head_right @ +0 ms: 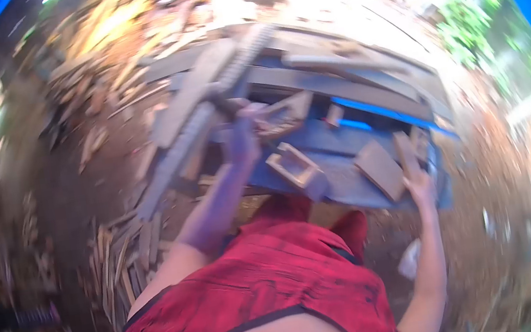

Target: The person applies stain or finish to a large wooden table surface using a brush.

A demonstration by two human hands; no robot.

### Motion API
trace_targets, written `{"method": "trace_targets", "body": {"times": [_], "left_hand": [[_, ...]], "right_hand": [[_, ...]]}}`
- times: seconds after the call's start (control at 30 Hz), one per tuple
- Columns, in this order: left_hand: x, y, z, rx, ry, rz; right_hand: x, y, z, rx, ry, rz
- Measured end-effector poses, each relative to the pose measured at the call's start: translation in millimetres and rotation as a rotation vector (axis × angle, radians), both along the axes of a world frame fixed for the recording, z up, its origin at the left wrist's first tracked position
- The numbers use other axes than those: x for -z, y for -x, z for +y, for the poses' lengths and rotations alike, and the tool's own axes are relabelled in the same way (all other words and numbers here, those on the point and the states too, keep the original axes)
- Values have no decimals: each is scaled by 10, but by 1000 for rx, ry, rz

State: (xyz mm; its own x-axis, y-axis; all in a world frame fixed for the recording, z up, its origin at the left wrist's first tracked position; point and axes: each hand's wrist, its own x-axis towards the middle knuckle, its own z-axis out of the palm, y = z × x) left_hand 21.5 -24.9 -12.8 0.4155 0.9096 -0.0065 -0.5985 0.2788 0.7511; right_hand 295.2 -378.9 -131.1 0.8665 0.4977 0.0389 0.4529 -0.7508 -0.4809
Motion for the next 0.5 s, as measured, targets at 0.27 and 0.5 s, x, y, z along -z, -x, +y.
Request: {"method": "trace_targets", "body": {"times": [0.27,0.5], "left_hand": [[-220,-17,-337,341,-1664,729],[61,-119,-607,602,-1867,867]], "right_hand": [[-610,194,535,-207,-309,-68],[-1331,1611,1242,-731,-269,453]]}}
